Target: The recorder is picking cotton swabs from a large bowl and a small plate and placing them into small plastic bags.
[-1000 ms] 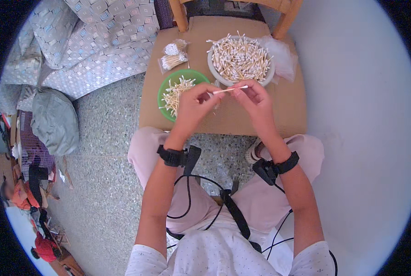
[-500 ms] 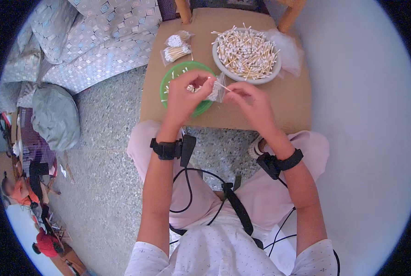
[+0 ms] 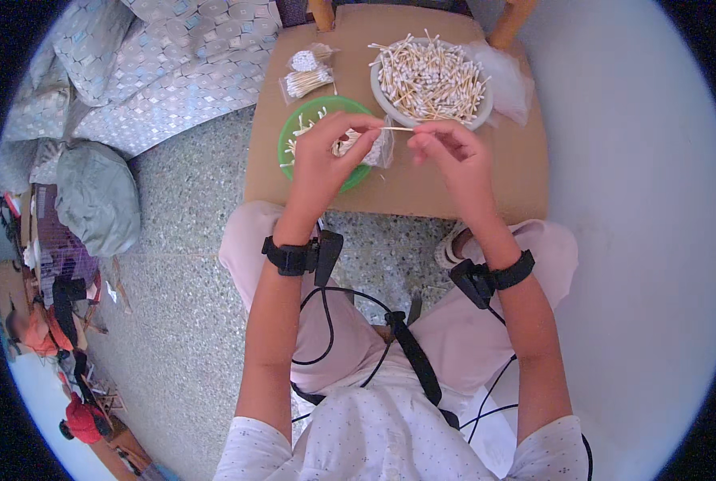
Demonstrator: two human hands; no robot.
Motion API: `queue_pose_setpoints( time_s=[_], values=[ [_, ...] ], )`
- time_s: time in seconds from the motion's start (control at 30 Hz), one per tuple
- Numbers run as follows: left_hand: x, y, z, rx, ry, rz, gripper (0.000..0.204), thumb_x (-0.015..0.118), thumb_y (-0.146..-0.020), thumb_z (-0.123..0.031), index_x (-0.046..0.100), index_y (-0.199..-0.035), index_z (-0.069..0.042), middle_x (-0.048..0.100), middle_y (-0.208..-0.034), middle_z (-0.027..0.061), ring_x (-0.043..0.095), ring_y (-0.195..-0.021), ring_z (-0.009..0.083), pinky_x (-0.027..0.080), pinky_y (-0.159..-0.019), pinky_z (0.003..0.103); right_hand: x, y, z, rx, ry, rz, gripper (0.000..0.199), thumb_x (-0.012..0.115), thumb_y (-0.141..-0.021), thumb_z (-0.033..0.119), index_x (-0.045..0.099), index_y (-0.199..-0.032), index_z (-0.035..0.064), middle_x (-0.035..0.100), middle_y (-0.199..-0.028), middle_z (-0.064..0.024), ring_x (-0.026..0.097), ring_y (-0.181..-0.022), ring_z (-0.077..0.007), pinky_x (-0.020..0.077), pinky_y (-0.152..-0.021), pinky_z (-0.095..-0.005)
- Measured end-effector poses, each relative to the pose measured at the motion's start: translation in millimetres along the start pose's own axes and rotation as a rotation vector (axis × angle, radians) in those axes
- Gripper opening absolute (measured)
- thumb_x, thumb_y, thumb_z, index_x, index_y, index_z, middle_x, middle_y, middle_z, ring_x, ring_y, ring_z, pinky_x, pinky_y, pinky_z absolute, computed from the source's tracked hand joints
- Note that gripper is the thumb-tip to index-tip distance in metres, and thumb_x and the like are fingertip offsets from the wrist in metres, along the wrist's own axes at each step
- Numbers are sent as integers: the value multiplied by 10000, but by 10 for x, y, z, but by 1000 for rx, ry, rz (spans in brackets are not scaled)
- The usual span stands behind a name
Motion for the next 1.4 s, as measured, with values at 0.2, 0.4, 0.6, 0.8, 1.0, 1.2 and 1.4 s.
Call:
queue_pose_setpoints(
  time_s=[0.2,0.4,0.6,0.8,1.0,1.2,1.4],
  values=[
    [39,25,-19,8,-6,-4,133,701,-852,-108,724,-974,-60,711,-945,33,628,-846,117,472,-723,251,-4,-14,61,39,-76,-54,224,595,-952,147,648,-1098,-15,703,-965,-96,662,-828,-131,533,-725,-252],
    [50,17,-13,86,-112,34,220,711,-831,-114,703,-1046,-68,692,-1018,68,633,-952,198,481,-824,305,-30,-20,-59,-71,-27,-112,223,579,-957,141,664,-1089,-16,702,-1039,-105,672,-856,-144,518,-772,-244],
    [1,67,92,109,-284,273,627,736,-770,-109,510,-1354,-120,562,-1284,142,516,-1193,319,413,-1010,384,-53,-24,39,-77,64,-220,235,588,-945,126,673,-1105,-25,706,-1053,-102,671,-863,-136,505,-803,-240],
    [87,129,129,-10,-279,397,752,735,-773,-104,405,-1446,-166,508,-1360,149,477,-1257,340,370,-1071,398,-21,-25,-104,1,157,-123,266,622,-924,142,671,-1130,-18,712,-1050,-98,670,-877,-129,515,-787,-251],
    [85,139,181,19,-288,363,720,709,-793,-75,411,-1442,-169,525,-1326,171,506,-1219,349,402,-1040,392,172,19,-276,-27,254,-115,252,657,-900,141,643,-1098,-14,709,-1020,-92,670,-937,-146,512,-813,-276],
    [75,135,193,14,-290,359,711,712,-792,-79,417,-1435,-158,538,-1305,174,522,-1194,361,420,-1015,397,153,39,-219,-66,91,-267,153,671,-890,108,591,-984,18,688,-978,-59,670,-968,-181,505,-823,-292],
    [79,114,149,20,-276,372,718,716,-788,-81,413,-1435,-153,543,-1297,177,523,-1187,365,425,-1007,401,196,37,-324,-102,199,-195,129,691,-866,93,615,-942,21,678,-920,-54,656,-928,-161,502,-818,-295]
  ],
)
Point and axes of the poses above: each hand's wrist, its own y-axis away from the middle knuckle, its own x-axis out of the palm, z = x × y, the point moved 2 cm from there along -y, towards the middle knuckle
